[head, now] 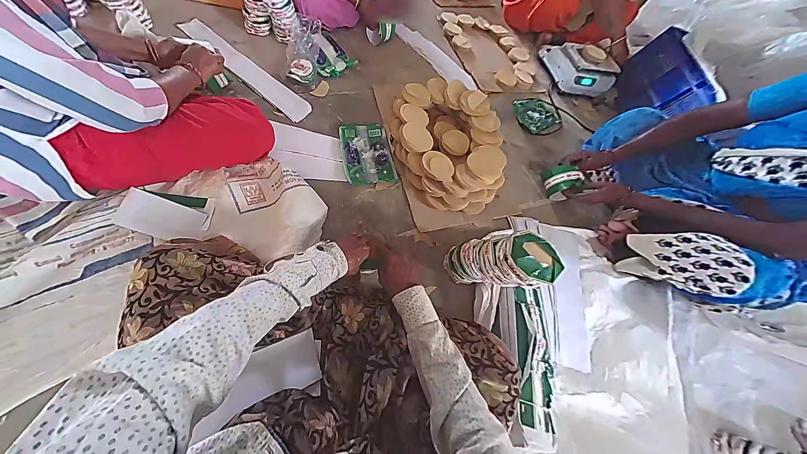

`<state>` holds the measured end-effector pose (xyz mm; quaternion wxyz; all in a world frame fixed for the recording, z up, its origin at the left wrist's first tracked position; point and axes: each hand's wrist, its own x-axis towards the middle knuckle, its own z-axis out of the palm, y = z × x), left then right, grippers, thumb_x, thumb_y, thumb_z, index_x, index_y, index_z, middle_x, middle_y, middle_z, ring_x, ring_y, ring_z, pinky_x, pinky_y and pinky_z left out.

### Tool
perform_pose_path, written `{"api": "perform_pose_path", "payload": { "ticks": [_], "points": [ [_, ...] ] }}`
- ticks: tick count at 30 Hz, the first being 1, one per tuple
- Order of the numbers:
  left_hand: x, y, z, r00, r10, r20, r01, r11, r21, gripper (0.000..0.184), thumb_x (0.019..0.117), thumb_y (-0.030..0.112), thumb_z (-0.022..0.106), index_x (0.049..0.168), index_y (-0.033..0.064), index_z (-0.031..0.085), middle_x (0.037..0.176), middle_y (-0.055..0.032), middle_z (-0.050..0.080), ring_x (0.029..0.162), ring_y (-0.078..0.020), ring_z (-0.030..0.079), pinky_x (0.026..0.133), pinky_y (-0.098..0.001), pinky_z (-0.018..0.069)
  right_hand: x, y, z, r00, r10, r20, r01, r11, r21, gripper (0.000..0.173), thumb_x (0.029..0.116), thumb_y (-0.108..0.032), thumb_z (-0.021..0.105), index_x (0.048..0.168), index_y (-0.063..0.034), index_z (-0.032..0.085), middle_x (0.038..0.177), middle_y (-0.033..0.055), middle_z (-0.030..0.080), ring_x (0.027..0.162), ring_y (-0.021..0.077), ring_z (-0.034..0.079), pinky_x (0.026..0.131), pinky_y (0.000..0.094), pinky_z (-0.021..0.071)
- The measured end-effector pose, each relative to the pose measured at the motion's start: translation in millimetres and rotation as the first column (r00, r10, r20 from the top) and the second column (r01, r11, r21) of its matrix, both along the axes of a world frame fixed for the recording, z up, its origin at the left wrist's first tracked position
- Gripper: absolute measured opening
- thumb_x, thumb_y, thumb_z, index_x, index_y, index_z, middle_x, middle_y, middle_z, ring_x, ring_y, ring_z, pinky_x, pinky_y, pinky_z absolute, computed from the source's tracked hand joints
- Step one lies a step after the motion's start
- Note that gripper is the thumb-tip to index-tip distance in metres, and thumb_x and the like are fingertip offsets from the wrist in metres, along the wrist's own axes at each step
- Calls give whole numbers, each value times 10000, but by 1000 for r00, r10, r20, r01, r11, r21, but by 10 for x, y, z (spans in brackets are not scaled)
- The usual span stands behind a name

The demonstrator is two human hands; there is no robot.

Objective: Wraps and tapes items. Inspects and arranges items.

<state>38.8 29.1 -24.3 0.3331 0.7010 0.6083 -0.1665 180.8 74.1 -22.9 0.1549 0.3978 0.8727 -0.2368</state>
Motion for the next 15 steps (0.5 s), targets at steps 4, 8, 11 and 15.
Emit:
{"api": "perform_pose_path", "payload": {
  "ticks": [4,8,11,15],
  "points": [
    [85,-50,26,997,23,-78,-21,999,32,484,939,22,660,1378,-130,524,1552,-270,416,1509,-427,281,1247,-617,25,-116,0,90,983,102,155,-96,994,-51,622,923,-95,626,1524,-92,465,1478,212,525,1229,426,609,967,621,496],
    [146,-129,338,982,168,-83,-168,986,6,468,1037,69,535,1462,-102,440,1530,-308,422,1421,-483,410,1126,-628,359,-171,5,148,983,101,156,-91,993,-74,557,888,-138,696,1412,-14,554,1435,226,555,1279,412,577,1007,622,471],
    [157,-153,389,975,211,-75,-211,978,8,427,1078,75,430,1476,-80,436,1539,-272,435,1431,-445,417,1144,-594,351,-135,-10,106,988,62,142,-46,993,-113,530,922,-230,720,1387,-17,581,1367,239,613,1282,410,582,1047,611,449],
    [161,-182,393,936,346,55,-345,938,-37,497,1081,64,411,1556,-50,317,1570,-324,357,1467,-481,344,1170,-616,293,-48,-73,-32,999,15,34,-10,991,-130,376,979,-174,630,1311,3,631,1342,228,630,1276,391,591,1053,588,453]
  ]
}}
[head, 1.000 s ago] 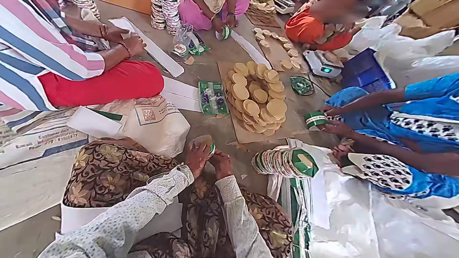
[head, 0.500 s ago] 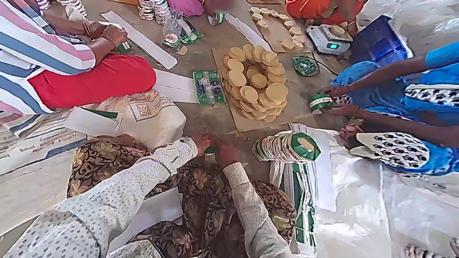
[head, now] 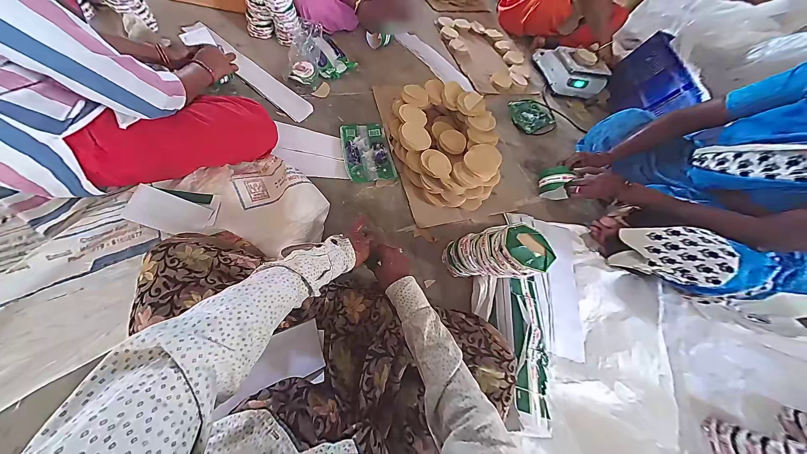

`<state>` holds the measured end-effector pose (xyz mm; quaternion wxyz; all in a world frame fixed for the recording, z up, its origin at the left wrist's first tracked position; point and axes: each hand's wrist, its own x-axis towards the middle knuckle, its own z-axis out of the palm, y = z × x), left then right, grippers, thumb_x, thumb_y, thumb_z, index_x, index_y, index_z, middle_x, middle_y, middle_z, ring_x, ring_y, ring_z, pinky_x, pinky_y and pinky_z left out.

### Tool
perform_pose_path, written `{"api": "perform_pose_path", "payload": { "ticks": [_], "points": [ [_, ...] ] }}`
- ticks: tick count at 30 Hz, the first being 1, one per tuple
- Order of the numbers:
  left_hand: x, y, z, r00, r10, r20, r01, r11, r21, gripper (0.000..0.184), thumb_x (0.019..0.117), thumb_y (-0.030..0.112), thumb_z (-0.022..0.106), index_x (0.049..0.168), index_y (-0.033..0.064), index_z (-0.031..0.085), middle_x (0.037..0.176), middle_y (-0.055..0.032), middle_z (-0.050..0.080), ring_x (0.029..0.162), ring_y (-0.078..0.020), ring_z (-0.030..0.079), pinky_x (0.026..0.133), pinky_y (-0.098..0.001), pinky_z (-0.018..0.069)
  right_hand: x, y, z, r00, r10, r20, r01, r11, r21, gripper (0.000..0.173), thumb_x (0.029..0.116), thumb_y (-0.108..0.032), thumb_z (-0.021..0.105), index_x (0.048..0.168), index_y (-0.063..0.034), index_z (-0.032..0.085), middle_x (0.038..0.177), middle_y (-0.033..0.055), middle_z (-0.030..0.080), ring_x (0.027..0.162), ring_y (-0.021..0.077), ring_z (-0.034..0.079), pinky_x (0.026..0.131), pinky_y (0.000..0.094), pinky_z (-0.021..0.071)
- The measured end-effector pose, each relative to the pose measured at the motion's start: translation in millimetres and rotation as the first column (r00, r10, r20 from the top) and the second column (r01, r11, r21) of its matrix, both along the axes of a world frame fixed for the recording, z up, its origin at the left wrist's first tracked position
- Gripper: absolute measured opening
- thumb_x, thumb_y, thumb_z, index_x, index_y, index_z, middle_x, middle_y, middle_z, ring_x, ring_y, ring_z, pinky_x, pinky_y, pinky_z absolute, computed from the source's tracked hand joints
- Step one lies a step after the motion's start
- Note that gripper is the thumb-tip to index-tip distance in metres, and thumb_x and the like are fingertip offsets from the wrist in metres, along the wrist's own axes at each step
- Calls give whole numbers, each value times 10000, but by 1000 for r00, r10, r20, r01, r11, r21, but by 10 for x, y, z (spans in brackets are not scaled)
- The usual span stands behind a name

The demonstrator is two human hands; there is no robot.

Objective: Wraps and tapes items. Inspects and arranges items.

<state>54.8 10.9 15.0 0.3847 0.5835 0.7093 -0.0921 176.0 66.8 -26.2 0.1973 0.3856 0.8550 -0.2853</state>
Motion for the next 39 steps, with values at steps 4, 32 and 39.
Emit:
{"api": "perform_pose_path", "payload": {
  "ticks": [4,32,39],
  "points": [
    [12,-24,-69,1000,-4,27,3,1000,23,482,1091,28,327,1559,-83,288,1626,-300,275,1530,-442,239,1237,-548,202,186,-90,-118,927,-184,-327,201,980,17,374,968,-234,654,1274,-20,680,1289,201,659,1137,333,660,1007,505,502],
    [-18,128,-760,639,659,397,-743,663,95,1029,837,-24,706,1645,75,75,1633,-259,275,1485,-446,323,1190,-587,301,-91,155,-274,863,-469,-189,484,874,43,344,980,-211,686,1219,36,668,1184,236,696,1140,371,659,1023,521,485],
    [-48,94,-777,610,650,454,-755,650,84,1044,835,-31,702,1647,90,58,1626,-270,277,1479,-445,333,1193,-591,288,-309,463,-399,869,-450,-205,464,885,25,409,960,-263,732,1227,35,648,1193,241,676,1161,366,634,1038,516,469]
  ]
}}
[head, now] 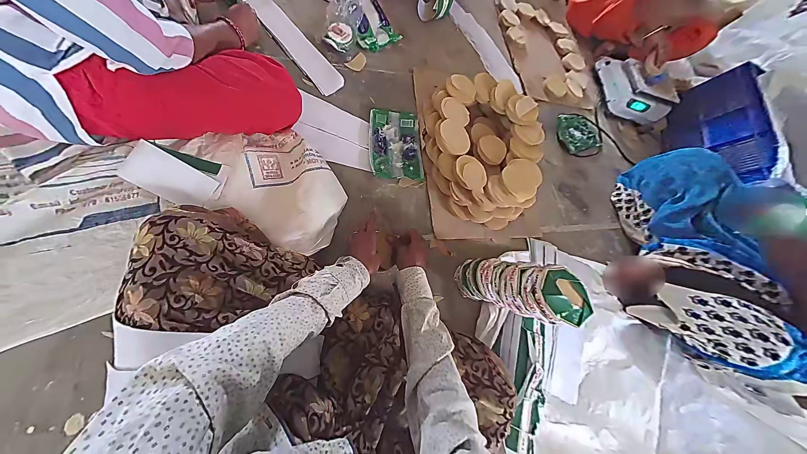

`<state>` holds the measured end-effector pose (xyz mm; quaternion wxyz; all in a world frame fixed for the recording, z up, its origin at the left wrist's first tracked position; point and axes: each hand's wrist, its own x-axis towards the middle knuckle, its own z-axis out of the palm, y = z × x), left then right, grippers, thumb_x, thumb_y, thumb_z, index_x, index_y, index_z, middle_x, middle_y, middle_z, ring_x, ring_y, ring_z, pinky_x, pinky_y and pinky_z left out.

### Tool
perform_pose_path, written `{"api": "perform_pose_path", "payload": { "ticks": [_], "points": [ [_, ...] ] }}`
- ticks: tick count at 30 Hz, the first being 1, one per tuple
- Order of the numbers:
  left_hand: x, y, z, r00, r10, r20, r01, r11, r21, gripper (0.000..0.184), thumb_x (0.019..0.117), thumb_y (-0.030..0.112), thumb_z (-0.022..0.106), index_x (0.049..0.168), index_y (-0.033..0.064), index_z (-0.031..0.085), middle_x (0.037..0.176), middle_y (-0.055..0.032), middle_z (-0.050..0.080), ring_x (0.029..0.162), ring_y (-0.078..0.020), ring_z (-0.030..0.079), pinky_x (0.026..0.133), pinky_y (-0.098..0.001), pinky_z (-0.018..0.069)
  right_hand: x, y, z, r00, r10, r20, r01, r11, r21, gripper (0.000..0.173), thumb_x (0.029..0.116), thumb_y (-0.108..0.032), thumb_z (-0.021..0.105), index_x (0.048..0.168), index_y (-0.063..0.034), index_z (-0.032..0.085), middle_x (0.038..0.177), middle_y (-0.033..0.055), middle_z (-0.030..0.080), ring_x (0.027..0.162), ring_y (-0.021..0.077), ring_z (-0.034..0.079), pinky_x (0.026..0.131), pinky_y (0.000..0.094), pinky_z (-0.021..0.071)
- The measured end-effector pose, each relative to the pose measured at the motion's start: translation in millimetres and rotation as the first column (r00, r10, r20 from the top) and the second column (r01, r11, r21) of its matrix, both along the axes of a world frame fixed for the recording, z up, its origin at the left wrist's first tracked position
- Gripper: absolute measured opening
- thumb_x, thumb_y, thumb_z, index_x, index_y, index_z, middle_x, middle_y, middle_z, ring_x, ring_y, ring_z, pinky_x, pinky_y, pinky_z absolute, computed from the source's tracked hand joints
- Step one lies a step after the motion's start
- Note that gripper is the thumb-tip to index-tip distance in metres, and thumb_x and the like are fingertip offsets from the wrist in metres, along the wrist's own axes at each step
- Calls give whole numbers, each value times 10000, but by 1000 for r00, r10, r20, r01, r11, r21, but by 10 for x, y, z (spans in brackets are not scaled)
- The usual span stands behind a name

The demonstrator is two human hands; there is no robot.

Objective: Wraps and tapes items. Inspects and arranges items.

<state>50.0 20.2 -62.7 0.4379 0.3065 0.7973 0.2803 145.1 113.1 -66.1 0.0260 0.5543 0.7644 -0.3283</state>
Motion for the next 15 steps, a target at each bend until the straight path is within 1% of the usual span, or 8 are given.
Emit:
{"api": "perform_pose_path", "payload": {
  "ticks": [3,5,6,8,10,11,13,15],
  "points": [
    [58,-53,-71,995,93,46,-99,986,131,985,883,100,733,1627,10,95,1629,-279,272,1504,-417,303,1232,-518,263,-1,-148,13,992,-121,-25,123,989,88,385,948,-267,748,1165,43,675,1154,243,689,1132,375,648,1013,516,483],
    [115,-51,-128,993,106,42,-111,983,146,995,831,-11,710,1630,26,118,1605,-269,327,1490,-418,327,1227,-535,259,-5,-293,-37,990,-138,-27,141,976,169,337,964,-252,721,1125,41,681,1151,233,690,1103,369,658,977,514,494],
    [130,-36,-140,995,99,33,-102,986,130,1014,810,-56,702,1634,42,117,1596,-268,343,1480,-427,339,1219,-552,262,-8,-349,-48,995,-99,5,96,975,202,336,984,-239,688,1165,44,683,1217,241,676,1160,374,648,1009,510,489],
    [147,-22,-148,996,92,20,-94,990,103,1019,824,-66,699,1641,66,105,1590,-267,355,1475,-436,343,1216,-566,258,3,-430,-65,997,40,65,-55,968,243,337,1008,-191,636,1242,47,682,1306,268,636,1261,401,599,1081,500,467],
    [143,-20,-146,997,81,0,-80,991,107,978,863,-31,681,1643,69,99,1593,-251,364,1477,-421,351,1219,-553,268,35,-447,-77,977,179,116,-204,941,268,283,1008,-140,602,1210,24,712,1296,267,638,1260,408,594,1077,500,470],
    [140,-15,-142,997,80,-3,-79,990,117,976,861,-39,675,1642,66,98,1594,-248,363,1477,-422,350,1219,-555,266,49,-441,-59,969,211,125,-238,935,264,268,1004,-126,597,1193,17,722,1287,260,643,1249,401,601,1068,500,476],
    [141,-15,-145,997,82,9,-82,989,123,1000,836,-75,679,1641,59,101,1599,-252,353,1477,-432,342,1217,-564,262,73,-399,18,973,201,111,-221,950,220,285,993,-122,613,1213,34,707,1306,264,636,1255,395,603,1072,497,475],
    [120,-16,-134,997,75,25,-78,991,107,1048,785,-115,680,1641,65,102,1602,-254,344,1480,-434,334,1218,-563,260,44,-285,48,984,159,75,-169,974,150,383,991,-109,636,1329,70,608,1382,279,584,1307,388,569,1113,478,447]
  ]
}}
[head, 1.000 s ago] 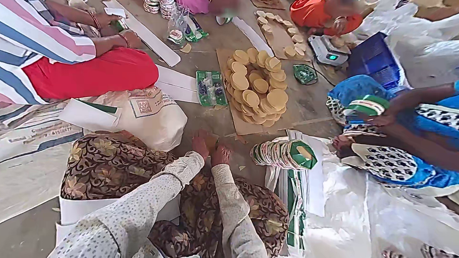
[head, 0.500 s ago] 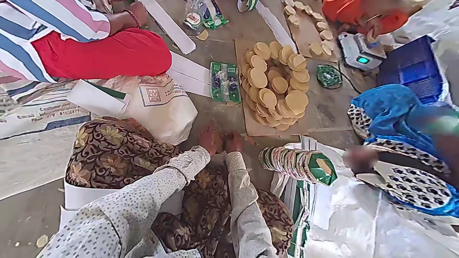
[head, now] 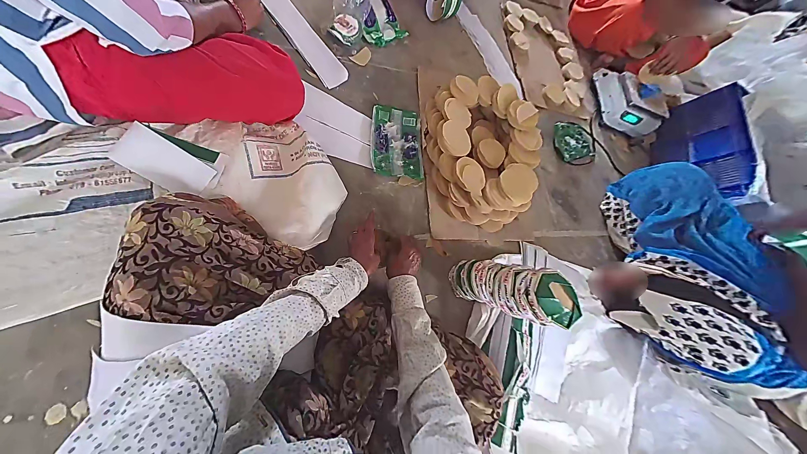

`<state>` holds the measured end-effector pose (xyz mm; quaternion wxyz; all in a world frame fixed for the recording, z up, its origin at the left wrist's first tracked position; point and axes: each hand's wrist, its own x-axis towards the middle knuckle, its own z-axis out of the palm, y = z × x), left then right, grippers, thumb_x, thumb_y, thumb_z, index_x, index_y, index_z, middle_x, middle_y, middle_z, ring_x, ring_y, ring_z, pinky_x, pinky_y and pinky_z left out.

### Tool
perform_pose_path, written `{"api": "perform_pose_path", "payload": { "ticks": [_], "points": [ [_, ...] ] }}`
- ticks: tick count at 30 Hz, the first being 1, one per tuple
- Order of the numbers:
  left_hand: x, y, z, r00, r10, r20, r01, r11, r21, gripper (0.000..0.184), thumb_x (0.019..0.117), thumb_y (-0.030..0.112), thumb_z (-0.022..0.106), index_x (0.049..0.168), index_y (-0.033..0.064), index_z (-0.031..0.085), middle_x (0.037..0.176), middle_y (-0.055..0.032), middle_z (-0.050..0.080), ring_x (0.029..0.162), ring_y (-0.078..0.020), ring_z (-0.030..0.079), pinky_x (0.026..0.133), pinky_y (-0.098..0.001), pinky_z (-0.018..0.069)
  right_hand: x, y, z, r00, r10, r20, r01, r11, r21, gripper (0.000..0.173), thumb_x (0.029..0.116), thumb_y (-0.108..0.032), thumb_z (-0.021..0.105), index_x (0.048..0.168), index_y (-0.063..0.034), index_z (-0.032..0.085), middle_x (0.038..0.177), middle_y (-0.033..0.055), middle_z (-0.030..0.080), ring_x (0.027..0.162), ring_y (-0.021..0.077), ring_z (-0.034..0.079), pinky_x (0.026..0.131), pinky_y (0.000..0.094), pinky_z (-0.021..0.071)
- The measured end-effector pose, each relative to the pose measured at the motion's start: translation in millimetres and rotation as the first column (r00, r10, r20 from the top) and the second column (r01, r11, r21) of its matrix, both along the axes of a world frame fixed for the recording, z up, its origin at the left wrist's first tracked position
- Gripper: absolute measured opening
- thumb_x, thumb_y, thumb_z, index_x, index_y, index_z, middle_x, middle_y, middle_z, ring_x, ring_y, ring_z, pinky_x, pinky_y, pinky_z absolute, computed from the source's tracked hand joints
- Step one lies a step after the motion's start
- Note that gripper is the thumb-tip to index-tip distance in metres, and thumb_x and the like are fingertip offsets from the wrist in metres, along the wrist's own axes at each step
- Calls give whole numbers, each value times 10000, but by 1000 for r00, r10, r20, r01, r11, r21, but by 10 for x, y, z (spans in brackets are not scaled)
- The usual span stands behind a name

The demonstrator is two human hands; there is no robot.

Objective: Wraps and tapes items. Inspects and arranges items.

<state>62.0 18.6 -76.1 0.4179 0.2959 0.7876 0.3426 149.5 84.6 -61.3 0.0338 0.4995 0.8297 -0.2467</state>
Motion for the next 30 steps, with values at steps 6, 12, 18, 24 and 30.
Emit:
{"api": "perform_pose_path", "payload": {
  "ticks": [6,12,18,24,30],
  "points": [
    [-38,-51,-62,998,44,49,-48,995,86,1086,819,-6,738,1640,48,29,1604,-255,343,1477,-412,356,1220,-529,281,-192,322,6,988,154,2,-154,986,-59,346,947,-16,636,1283,64,647,1304,262,652,1259,380,608,1113,509,430],
    [33,-233,-165,959,237,156,-273,920,282,1149,859,164,802,1623,0,-40,1665,-283,165,1545,-381,229,1259,-463,221,-140,-77,-101,882,-443,-161,434,897,-90,306,945,-192,728,1158,25,695,1135,241,702,1110,396,653,985,556,481],
    [4,-126,-180,982,188,31,-190,967,168,1066,899,-8,694,1635,68,-73,1674,-264,169,1541,-412,231,1256,-510,204,-87,-352,-141,987,-115,-114,122,991,54,272,1025,-183,604,1149,25,727,1205,251,676,1129,389,660,990,531,505],
    [-85,-115,-169,990,134,50,-141,972,188,1093,825,-89,689,1635,39,-33,1658,-286,189,1529,-435,237,1243,-553,216,-285,58,-45,994,-88,-71,85,995,-47,512,957,-215,726,1336,82,554,1383,290,561,1279,385,574,1087,484,462],
    [-56,-175,-223,972,231,39,-231,923,308,1026,928,159,706,1625,-4,-29,1688,-271,73,1557,-412,176,1250,-552,201,-404,201,-38,989,-122,-79,114,988,-100,275,986,-79,609,1234,25,668,1240,222,674,1183,346,638,1038,499,482]
  ]
}}
